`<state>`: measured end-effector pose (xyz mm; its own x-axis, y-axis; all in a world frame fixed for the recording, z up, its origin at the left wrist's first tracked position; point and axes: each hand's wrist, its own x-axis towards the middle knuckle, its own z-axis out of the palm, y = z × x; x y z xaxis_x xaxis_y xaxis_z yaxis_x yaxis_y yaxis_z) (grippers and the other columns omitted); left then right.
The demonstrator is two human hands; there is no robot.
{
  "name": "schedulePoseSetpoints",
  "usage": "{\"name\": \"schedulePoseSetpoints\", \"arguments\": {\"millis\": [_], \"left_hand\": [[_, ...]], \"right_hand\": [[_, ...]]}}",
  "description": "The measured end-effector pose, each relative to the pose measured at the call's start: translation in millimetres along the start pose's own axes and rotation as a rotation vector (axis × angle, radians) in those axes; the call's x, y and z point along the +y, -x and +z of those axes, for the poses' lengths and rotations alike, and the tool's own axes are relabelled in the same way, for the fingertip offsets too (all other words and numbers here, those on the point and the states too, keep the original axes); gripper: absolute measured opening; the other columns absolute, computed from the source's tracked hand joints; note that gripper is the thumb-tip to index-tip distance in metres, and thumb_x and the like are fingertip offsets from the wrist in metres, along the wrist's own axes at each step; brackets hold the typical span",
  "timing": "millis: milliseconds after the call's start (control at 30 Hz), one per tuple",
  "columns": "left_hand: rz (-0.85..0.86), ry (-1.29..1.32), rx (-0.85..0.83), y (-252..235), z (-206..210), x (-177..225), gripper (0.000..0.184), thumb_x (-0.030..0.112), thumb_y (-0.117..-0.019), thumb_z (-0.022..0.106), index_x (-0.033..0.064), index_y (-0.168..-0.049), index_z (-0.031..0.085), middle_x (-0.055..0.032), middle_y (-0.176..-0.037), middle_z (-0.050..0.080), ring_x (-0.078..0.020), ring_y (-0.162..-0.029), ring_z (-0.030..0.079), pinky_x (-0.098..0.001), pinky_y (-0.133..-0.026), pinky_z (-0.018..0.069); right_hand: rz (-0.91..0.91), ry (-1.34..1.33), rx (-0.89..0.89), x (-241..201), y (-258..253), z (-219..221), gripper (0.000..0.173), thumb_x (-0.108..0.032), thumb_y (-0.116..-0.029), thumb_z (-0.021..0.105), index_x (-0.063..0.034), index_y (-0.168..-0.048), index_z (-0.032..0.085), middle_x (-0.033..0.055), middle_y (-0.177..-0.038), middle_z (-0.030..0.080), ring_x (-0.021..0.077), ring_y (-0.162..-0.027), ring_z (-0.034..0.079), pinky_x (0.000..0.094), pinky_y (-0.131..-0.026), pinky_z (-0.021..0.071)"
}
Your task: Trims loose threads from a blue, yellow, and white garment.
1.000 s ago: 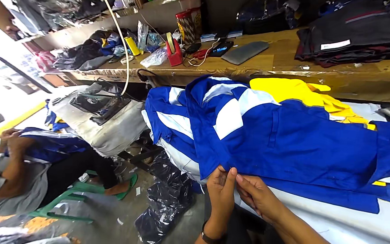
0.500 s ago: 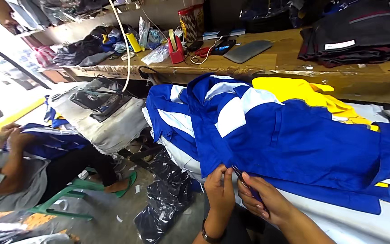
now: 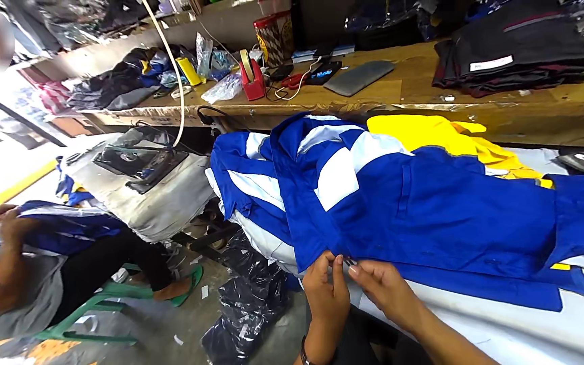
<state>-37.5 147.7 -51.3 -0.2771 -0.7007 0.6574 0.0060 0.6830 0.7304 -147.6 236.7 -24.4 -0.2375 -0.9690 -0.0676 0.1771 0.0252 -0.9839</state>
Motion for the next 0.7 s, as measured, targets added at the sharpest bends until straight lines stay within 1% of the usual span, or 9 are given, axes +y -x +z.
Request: {"name": "schedulePoseSetpoints", "arguments": {"millis": [33, 133, 167, 267, 367, 400, 467, 533, 700], "left_hand": [[0.012, -0.004, 0.008, 0, 1, 0, 0.017, 0.006, -0.0974, 0.054, -0.0027, -0.088, 0.067, -0.0023, -0.080, 0.068, -0.0018, -0.079, 0.066, -0.0181, -0.078, 0.0558], [0.050, 0.007, 0.019, 2, 3, -4, 0.017, 0.006, -0.0979, 0.055, -0.0042, -0.090, 0.067, -0.0034, -0.081, 0.068, -0.0022, -0.080, 0.066, -0.0182, -0.078, 0.0555], [0.057, 0.008, 0.022, 2, 3, -6, 0.017, 0.005, -0.0977, 0.055, -0.0043, -0.090, 0.067, -0.0036, -0.081, 0.069, -0.0022, -0.080, 0.066, -0.0182, -0.078, 0.0556], [0.047, 0.034, 0.009, 3, 2, -6, 0.017, 0.006, -0.0980, 0.055, -0.0031, -0.089, 0.066, -0.0028, -0.082, 0.069, -0.0016, -0.080, 0.066, -0.0178, -0.078, 0.0557], [0.001, 0.164, -0.037, 1, -1, 2, 0.023, 0.018, -0.1040, 0.055, -0.0004, -0.094, 0.065, 0.0006, -0.086, 0.068, -0.0010, -0.085, 0.066, -0.0197, -0.081, 0.0562], [-0.032, 0.223, -0.050, 0, -2, 6, 0.024, 0.021, -0.1037, 0.057, 0.0004, -0.097, 0.066, 0.0017, -0.088, 0.069, -0.0014, -0.087, 0.067, -0.0209, -0.083, 0.0569], [-0.136, 0.332, -0.039, -2, -2, 14, 0.014, 0.013, -0.0990, 0.062, 0.0006, -0.096, 0.067, 0.0029, -0.088, 0.071, -0.0027, -0.086, 0.069, -0.0223, -0.084, 0.0581], [-0.250, 0.429, -0.020, -4, -2, 22, 0.006, 0.006, -0.0967, 0.063, 0.0021, -0.096, 0.067, 0.0040, -0.086, 0.071, -0.0024, -0.083, 0.069, -0.0216, -0.081, 0.0580], [-0.352, 0.590, 0.073, 1, 5, 22, 0.008, -0.002, -0.0950, 0.058, 0.0033, -0.095, 0.065, 0.0030, -0.083, 0.071, -0.0018, -0.078, 0.068, -0.0197, -0.076, 0.0579]], "right_hand": [[0.007, -0.013, -0.009, -2, 0, -1, 0.039, -0.033, -0.1046, 0.053, -0.0201, -0.068, 0.051, -0.0123, -0.053, 0.038, -0.0034, -0.041, 0.033, 0.0142, -0.040, 0.0271], [0.225, -0.398, -0.190, -9, 1, -6, 0.042, -0.040, -0.1059, 0.047, -0.0175, -0.071, 0.056, -0.0102, -0.052, 0.040, -0.0034, -0.037, 0.036, 0.0122, -0.035, 0.0307], [0.239, -0.423, -0.191, -9, 1, -6, 0.043, -0.040, -0.1059, 0.047, -0.0167, -0.071, 0.057, -0.0096, -0.052, 0.041, -0.0027, -0.037, 0.037, 0.0127, -0.035, 0.0309], [0.166, -0.274, -0.078, -9, 2, 1, 0.041, -0.032, -0.1064, 0.050, -0.0164, -0.069, 0.056, -0.0089, -0.052, 0.042, -0.0022, -0.038, 0.036, 0.0133, -0.035, 0.0285], [0.120, -0.239, -0.052, -10, 3, 5, 0.041, -0.030, -0.1066, 0.050, -0.0173, -0.068, 0.056, -0.0096, -0.052, 0.042, -0.0033, -0.038, 0.035, 0.0123, -0.035, 0.0279], [0.113, -0.243, -0.057, -11, 4, 6, 0.041, -0.030, -0.1070, 0.049, -0.0171, -0.069, 0.056, -0.0096, -0.053, 0.042, -0.0036, -0.038, 0.035, 0.0120, -0.036, 0.0279], [0.102, -0.248, -0.070, -11, 4, 6, 0.041, -0.030, -0.1075, 0.048, -0.0177, -0.069, 0.055, -0.0105, -0.053, 0.041, -0.0043, -0.039, 0.034, 0.0117, -0.036, 0.0274], [0.096, -0.258, -0.091, -10, 4, 7, 0.042, -0.032, -0.1081, 0.047, -0.0182, -0.069, 0.055, -0.0111, -0.053, 0.041, -0.0047, -0.039, 0.034, 0.0114, -0.036, 0.0272], [0.113, -0.354, -0.129, 3, 1, 13, 0.044, -0.034, -0.1094, 0.043, -0.0194, -0.069, 0.052, -0.0113, -0.055, 0.039, -0.0041, -0.040, 0.032, 0.0121, -0.037, 0.0263]]}}
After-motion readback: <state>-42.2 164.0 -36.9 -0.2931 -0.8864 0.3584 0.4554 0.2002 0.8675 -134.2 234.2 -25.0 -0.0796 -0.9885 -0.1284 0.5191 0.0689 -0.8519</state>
